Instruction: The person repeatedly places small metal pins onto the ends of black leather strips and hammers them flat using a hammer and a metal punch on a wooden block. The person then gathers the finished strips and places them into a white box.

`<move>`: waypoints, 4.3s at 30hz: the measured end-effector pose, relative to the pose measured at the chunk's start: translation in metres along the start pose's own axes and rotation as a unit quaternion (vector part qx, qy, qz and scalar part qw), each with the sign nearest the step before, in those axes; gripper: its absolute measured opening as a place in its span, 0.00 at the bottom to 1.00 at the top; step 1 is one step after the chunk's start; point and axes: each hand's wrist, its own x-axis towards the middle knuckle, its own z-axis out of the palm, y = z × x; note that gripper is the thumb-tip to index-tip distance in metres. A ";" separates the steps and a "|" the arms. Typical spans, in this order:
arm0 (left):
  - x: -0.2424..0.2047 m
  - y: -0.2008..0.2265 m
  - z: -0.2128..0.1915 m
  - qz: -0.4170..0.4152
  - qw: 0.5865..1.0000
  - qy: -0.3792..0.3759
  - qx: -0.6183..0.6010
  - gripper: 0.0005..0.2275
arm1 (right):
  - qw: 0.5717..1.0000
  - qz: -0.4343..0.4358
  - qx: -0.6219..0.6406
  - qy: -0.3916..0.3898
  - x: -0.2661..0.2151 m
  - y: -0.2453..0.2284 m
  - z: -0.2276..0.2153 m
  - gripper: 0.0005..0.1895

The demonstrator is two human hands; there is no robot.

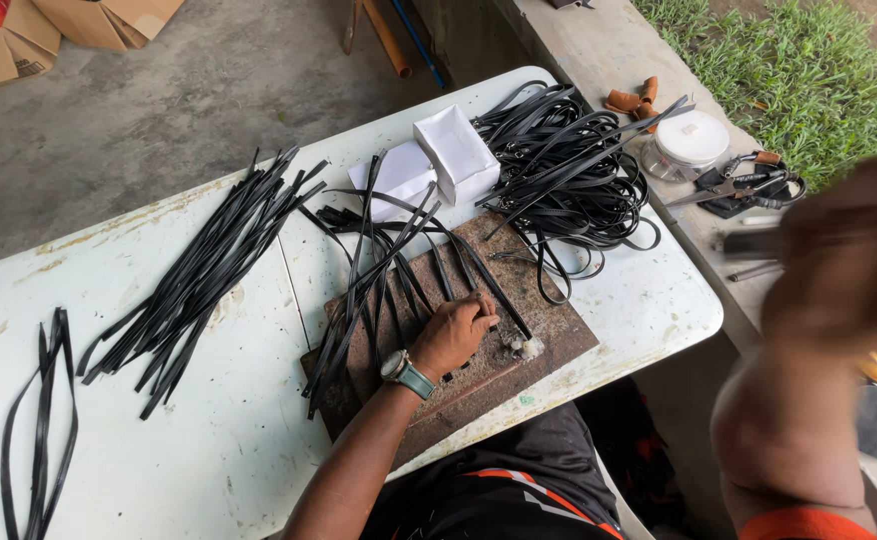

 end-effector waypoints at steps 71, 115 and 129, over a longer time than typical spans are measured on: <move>0.000 -0.047 -0.049 -0.165 0.960 0.036 -0.224 0.12 | 0.815 -0.018 -0.245 -0.524 -0.146 0.038 0.135 0.25; -0.010 0.001 0.006 -0.006 0.999 0.034 0.006 0.09 | 0.985 0.138 0.100 0.026 -0.034 0.016 -0.033 0.15; -0.019 0.004 0.016 0.037 0.996 0.040 0.065 0.07 | 0.963 0.016 -0.239 -0.122 -0.014 0.000 -0.002 0.03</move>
